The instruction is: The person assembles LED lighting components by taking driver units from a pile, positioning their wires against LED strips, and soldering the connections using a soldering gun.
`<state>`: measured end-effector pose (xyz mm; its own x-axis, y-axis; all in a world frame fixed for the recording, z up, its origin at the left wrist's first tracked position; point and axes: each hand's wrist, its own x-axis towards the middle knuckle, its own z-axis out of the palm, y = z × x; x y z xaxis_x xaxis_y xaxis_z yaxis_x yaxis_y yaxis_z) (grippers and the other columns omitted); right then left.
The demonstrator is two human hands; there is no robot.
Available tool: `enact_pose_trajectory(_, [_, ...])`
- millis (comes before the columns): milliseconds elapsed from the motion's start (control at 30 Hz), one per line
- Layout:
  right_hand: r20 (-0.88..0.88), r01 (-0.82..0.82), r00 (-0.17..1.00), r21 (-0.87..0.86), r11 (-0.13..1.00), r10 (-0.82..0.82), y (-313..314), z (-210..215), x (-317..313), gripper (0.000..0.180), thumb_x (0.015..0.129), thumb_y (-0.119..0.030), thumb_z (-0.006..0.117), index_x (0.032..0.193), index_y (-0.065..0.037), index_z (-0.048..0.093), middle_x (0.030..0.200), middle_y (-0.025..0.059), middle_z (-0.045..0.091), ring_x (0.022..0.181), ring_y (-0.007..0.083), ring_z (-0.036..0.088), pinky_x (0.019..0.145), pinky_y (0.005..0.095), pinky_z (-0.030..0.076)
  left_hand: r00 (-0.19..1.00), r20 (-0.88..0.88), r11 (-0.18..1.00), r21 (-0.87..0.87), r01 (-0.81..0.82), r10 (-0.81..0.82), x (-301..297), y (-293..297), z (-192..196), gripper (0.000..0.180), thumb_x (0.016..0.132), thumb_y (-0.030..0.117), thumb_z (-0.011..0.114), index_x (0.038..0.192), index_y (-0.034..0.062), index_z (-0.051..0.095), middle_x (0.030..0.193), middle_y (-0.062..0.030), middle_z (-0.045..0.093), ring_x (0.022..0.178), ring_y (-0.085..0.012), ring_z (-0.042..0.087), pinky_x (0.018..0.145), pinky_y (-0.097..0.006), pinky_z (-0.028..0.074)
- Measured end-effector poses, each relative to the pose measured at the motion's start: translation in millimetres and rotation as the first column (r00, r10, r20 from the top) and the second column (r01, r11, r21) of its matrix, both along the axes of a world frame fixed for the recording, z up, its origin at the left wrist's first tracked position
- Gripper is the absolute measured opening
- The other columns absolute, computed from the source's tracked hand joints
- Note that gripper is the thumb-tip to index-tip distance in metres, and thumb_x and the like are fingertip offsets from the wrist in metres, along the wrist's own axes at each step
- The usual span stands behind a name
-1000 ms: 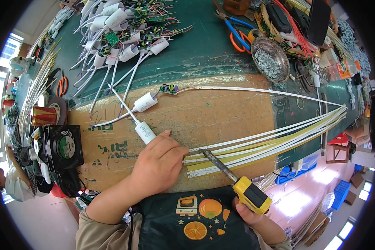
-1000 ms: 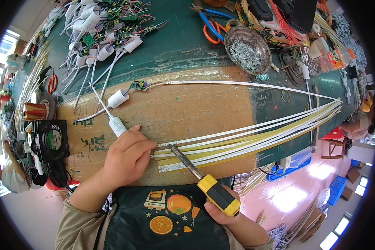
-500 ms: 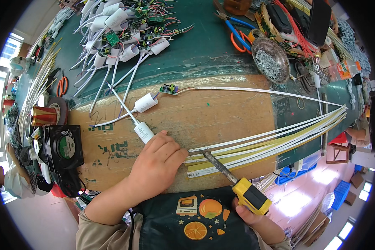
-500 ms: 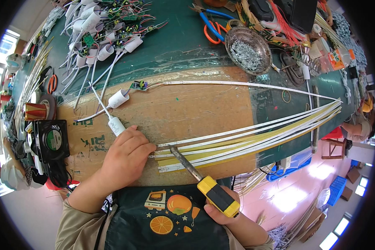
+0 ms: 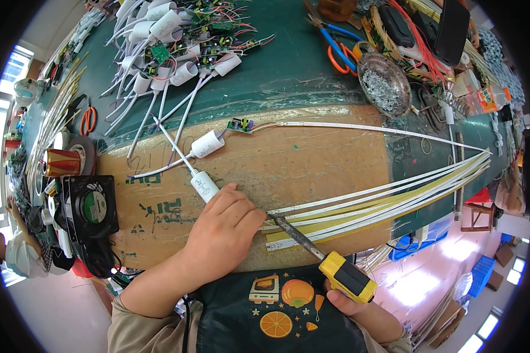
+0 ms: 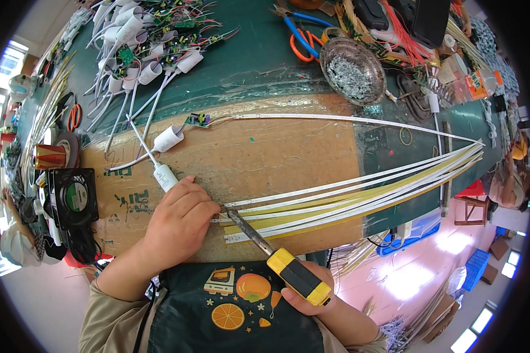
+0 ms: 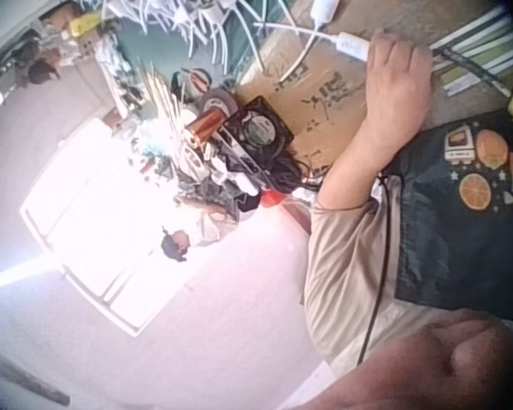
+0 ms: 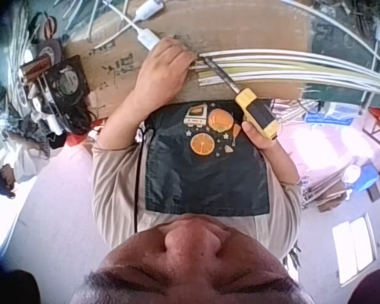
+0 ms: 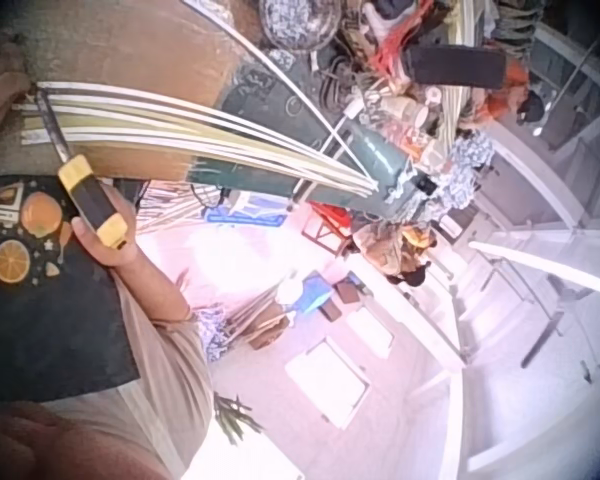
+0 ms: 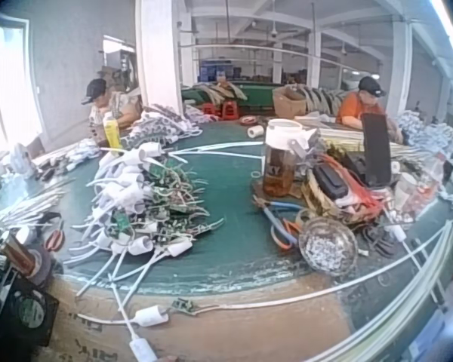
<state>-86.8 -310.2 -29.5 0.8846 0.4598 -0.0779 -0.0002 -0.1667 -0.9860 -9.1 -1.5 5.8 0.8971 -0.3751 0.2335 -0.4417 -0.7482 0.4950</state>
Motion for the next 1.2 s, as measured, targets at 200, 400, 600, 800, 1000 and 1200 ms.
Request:
enact_pose_trajectory(200, [0.028,0.004,1.000,-0.029,1.000,-0.003,-2.0,-6.5,-4.0,0.035,0.083,-0.018,0.076,0.107,0.003,0.063,0.084,0.0094,0.066,0.067,0.0228,0.066,0.059,0.0317,0.051,1.000,-0.006,1.000,0.008,0.013,-0.013,0.9,0.2,0.4,0.022,0.070,-0.001,0.068,0.091,0.0033,0.064,0.090,-0.0100,0.061,0.094,-0.0294,0.061,0.099,-0.048,0.049])
enact_pose_trajectory(400, [-0.005,0.022,1.000,-0.077,0.997,-0.022,-1.6,-4.9,-7.8,0.030,0.084,-0.021,0.076,0.103,0.000,0.065,0.085,0.0099,0.066,0.066,0.0253,0.065,0.058,0.0339,0.051,0.999,-0.045,1.000,-0.001,0.003,-0.003,2.9,0.1,2.1,0.021,0.070,-0.004,0.070,0.089,0.0042,0.064,0.088,-0.0101,0.062,0.092,-0.0301,0.062,0.099,-0.048,0.050])
enact_pose_trajectory(600, [0.004,0.000,1.000,-0.117,0.993,0.000,0.7,3.9,-2.4,0.023,0.087,-0.028,0.073,0.088,-0.006,0.066,0.078,0.0090,0.063,0.065,0.0281,0.063,0.055,0.0355,0.049,1.000,-0.017,1.000,0.009,0.017,-0.017,2.4,0.0,0.1,0.020,0.069,0.001,0.065,0.089,0.0030,0.063,0.086,-0.0104,0.059,0.092,-0.0301,0.059,0.098,-0.049,0.048])
enact_pose_trajectory(800, [0.002,0.021,1.000,-0.125,0.992,-0.021,-2.3,3.0,-3.7,0.022,0.085,-0.028,0.073,0.081,-0.009,0.063,0.074,0.0086,0.061,0.063,0.0285,0.061,0.054,0.0369,0.047,0.999,-0.032,1.000,0.010,0.019,-0.018,1.5,0.1,-0.6,0.019,0.070,0.001,0.065,0.089,0.0028,0.063,0.086,-0.0106,0.059,0.092,-0.0303,0.059,0.101,-0.050,0.048])
enact_pose_trajectory(1000, [-0.107,0.121,0.987,-0.010,0.993,-0.121,-0.2,6.2,-5.2,0.023,0.085,-0.025,0.075,0.089,-0.005,0.064,0.077,0.0082,0.063,0.064,0.0239,0.063,0.058,0.0332,0.049,0.999,-0.035,1.000,0.007,0.019,-0.019,1.9,-0.1,-0.4,0.019,0.070,0.001,0.065,0.089,0.0026,0.063,0.086,-0.0107,0.059,0.093,-0.0303,0.059,0.101,-0.051,0.047])
enact_pose_trajectory(1200, [-0.117,0.068,0.991,-0.030,0.997,-0.071,-7.8,0.7,-9.1,0.026,0.085,-0.024,0.075,0.095,-0.002,0.064,0.080,0.0087,0.064,0.065,0.0221,0.064,0.059,0.0322,0.050,0.999,-0.036,1.000,0.009,0.021,-0.021,2.9,-0.4,0.4,0.019,0.071,0.002,0.065,0.090,0.0028,0.063,0.086,-0.0106,0.058,0.093,-0.0304,0.059,0.102,-0.051,0.047])
